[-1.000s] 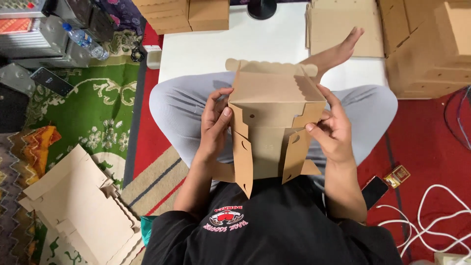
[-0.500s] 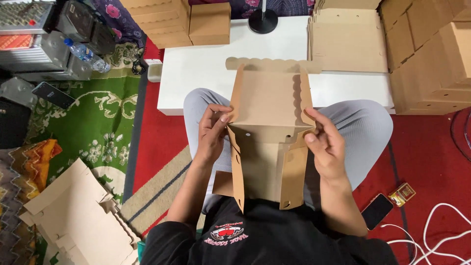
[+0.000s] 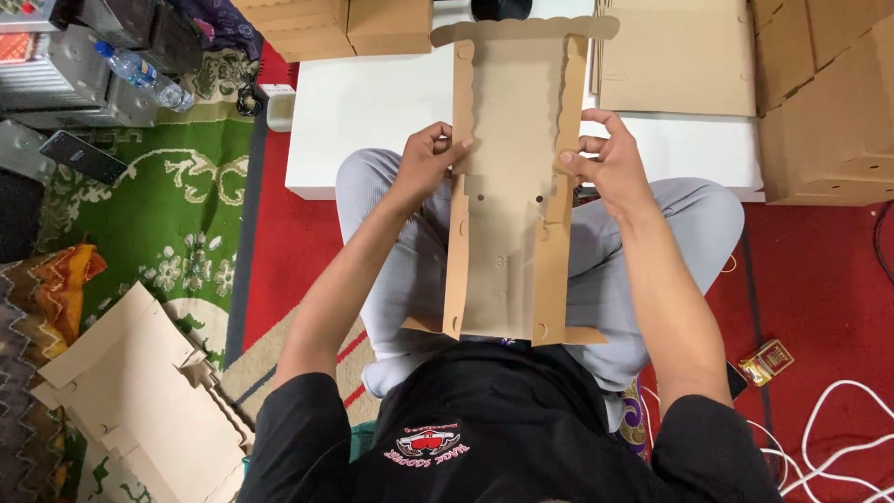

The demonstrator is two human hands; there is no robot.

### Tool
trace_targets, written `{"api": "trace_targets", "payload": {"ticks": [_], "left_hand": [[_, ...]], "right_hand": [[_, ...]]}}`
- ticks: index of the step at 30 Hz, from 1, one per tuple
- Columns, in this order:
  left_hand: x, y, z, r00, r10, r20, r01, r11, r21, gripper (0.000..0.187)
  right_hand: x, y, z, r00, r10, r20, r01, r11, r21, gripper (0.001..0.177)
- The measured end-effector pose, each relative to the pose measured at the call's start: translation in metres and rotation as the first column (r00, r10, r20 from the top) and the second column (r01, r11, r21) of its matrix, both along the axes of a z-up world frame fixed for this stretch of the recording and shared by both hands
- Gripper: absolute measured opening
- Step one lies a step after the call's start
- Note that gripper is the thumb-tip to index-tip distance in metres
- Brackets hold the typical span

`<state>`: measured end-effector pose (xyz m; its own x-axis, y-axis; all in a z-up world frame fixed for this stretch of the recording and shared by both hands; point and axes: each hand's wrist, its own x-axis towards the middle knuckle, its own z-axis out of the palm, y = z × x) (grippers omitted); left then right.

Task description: Folding a pre-cut cardboard sheet into a box structure.

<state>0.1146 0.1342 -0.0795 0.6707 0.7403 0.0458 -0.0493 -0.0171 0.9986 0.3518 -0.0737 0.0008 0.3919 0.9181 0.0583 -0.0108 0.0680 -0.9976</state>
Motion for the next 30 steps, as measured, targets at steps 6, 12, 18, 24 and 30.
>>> {"api": "trace_targets", "payload": {"ticks": [6, 12, 18, 24, 30], "left_hand": [[0.032, 0.029, 0.06, 0.998, -0.036, -0.06, 0.035, 0.999, -0.019, 0.026], [0.065, 0.088, -0.018, 0.99, 0.041, -0.135, -0.049, 0.997, -0.054, 0.019], [0.063, 0.091, -0.022, 0.972, 0.038, -0.232, -0.085, 0.976, -0.199, 0.017], [0.08, 0.115, -0.018, 0.965, 0.061, -0.254, -0.115, 0.972, -0.205, 0.021], [0.119, 0.162, -0.082, 0.934, 0.199, -0.297, -0.253, 0.955, -0.153, 0.016]], "right_hand": [[0.001, 0.025, 0.046, 0.964, 0.258, 0.068, -0.232, 0.937, -0.262, 0.06], [0.038, 0.064, 0.009, 0.952, 0.298, 0.076, -0.242, 0.879, -0.41, 0.036], [0.062, 0.098, -0.026, 0.975, 0.223, 0.001, -0.192, 0.841, -0.506, 0.041], [0.077, 0.132, -0.054, 0.988, 0.149, -0.041, -0.154, 0.953, -0.261, 0.034], [0.087, 0.151, -0.06, 0.994, 0.055, -0.093, -0.085, 0.925, -0.369, 0.023]]}}
